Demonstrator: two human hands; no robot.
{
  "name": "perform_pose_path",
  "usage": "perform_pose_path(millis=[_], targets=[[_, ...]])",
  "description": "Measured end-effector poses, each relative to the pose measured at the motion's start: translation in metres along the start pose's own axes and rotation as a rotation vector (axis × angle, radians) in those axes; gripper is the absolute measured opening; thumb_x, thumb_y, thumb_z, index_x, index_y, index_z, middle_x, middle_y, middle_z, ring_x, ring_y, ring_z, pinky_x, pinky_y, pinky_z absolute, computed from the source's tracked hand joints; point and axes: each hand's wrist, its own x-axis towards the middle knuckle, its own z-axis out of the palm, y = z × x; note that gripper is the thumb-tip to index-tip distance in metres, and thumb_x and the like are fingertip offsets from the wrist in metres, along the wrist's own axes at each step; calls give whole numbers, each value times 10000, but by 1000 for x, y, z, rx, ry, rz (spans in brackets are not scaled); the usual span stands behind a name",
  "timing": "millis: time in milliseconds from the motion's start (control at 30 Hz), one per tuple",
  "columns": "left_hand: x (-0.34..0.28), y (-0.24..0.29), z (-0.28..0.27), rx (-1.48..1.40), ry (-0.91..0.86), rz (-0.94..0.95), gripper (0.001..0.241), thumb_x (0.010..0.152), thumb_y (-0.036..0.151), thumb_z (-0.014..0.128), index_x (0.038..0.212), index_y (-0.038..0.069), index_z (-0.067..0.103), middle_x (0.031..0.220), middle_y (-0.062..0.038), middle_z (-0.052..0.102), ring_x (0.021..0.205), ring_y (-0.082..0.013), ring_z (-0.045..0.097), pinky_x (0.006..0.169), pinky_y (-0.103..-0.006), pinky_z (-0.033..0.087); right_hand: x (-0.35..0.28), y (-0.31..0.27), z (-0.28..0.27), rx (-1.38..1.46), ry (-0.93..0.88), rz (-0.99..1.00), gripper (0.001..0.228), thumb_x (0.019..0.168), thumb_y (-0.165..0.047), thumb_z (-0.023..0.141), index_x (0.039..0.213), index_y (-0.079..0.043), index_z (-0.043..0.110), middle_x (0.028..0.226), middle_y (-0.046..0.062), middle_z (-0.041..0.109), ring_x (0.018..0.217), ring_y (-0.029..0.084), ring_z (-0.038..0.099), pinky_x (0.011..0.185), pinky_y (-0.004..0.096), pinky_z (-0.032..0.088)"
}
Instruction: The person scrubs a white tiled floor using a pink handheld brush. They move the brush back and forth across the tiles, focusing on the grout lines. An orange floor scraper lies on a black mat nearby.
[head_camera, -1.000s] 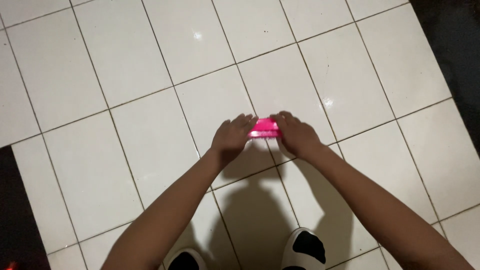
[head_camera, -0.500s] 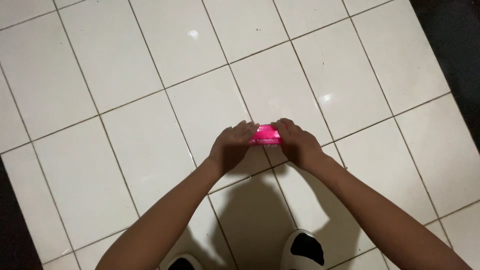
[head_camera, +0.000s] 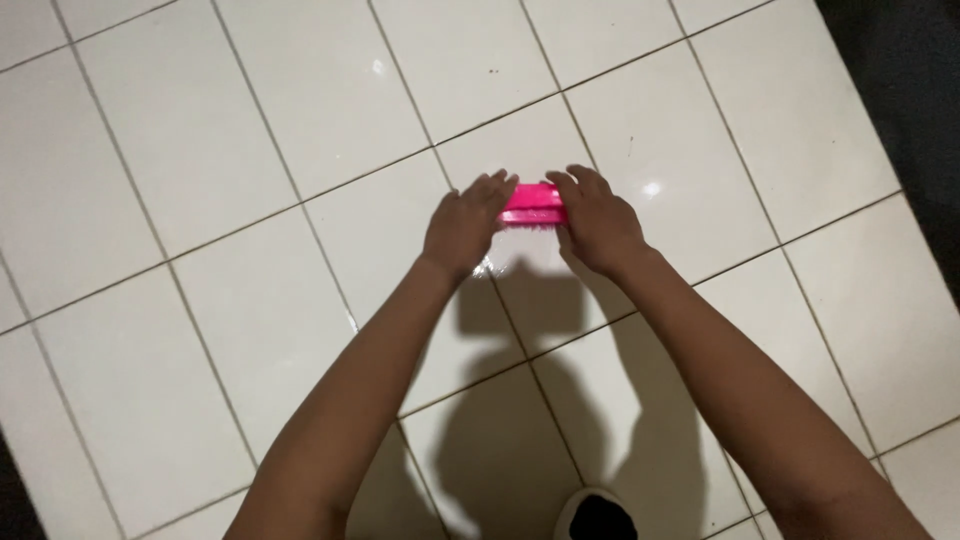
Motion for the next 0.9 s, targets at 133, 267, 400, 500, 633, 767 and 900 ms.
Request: perform_pose_path(millis=[133, 267, 400, 500, 633, 767, 900], targets=[[31, -5, -6, 54, 14, -24, 642, 920, 199, 680, 1522, 182, 456, 1579, -40, 479, 1432, -253, 468, 1070, -543, 424, 24, 18, -3, 10, 72, -33, 682, 859, -118, 711, 1484, -89, 437, 1528, 215, 421, 1423, 394, 418, 947, 510, 539], [59, -12, -9, 55, 7, -39, 643, 953, 202, 666, 1547, 167, 423, 1592, -41, 447, 1437, -266, 449, 1059, -560, 420, 51, 31, -10, 18, 97, -34, 728, 828, -79, 722, 1495, -84, 431, 1530, 216, 414, 1415, 396, 413, 948, 507, 537], [83, -13, -17, 41, 20, -96, 623, 980, 217, 661, 1556, 209, 422, 1611, 10, 443, 1454, -247, 445, 1100, -568, 407, 72, 43, -14, 24, 134, -22, 732, 818, -62, 728, 1490, -87, 440, 1528, 218, 419, 1403, 398, 434, 939, 502, 538], [99, -19, -13, 62, 28, -82, 653, 976, 209, 656, 1573, 186, 393, 1623, -5, 425, 1449, -251, 447, 1071, -568, 427, 88, 54, -13, 20, 158, 2, 739, 811, -67, 741, 1489, -100, 449, 1522, 218, 418, 1369, 398, 464, 947, 495, 537], [113, -21, -10, 64, 26, -125, 650, 967, 200, 654, 1564, 205, 398, 1617, -4, 414, 1448, -249, 430, 1059, -592, 408, 95, 57, -17, 28, 190, -20, 725, 813, -75, 746, 1477, -99, 454, 1470, 181, 471, 1329, 382, 514, 927, 479, 553], [111, -19, -13, 23, 25, -148, 648, 972, 210, 655, 1564, 225, 393, 1615, 11, 420, 1453, -241, 428, 1076, -587, 402, 98, 51, -24, 21, 110, 51, 710, 817, -90, 751, 1464, -109, 459, 1330, 169, 511, 1215, 363, 564, 875, 480, 561], [91, -21, -17, 54, 18, -164, 655, 981, 236, 644, 1578, 222, 376, 1621, 10, 420, 1462, -234, 432, 1075, -570, 413, 96, 36, -20, -12, 64, 60, 680, 830, -108, 752, 1448, -129, 467, 1289, 143, 526, 1207, 348, 573, 863, 488, 558]])
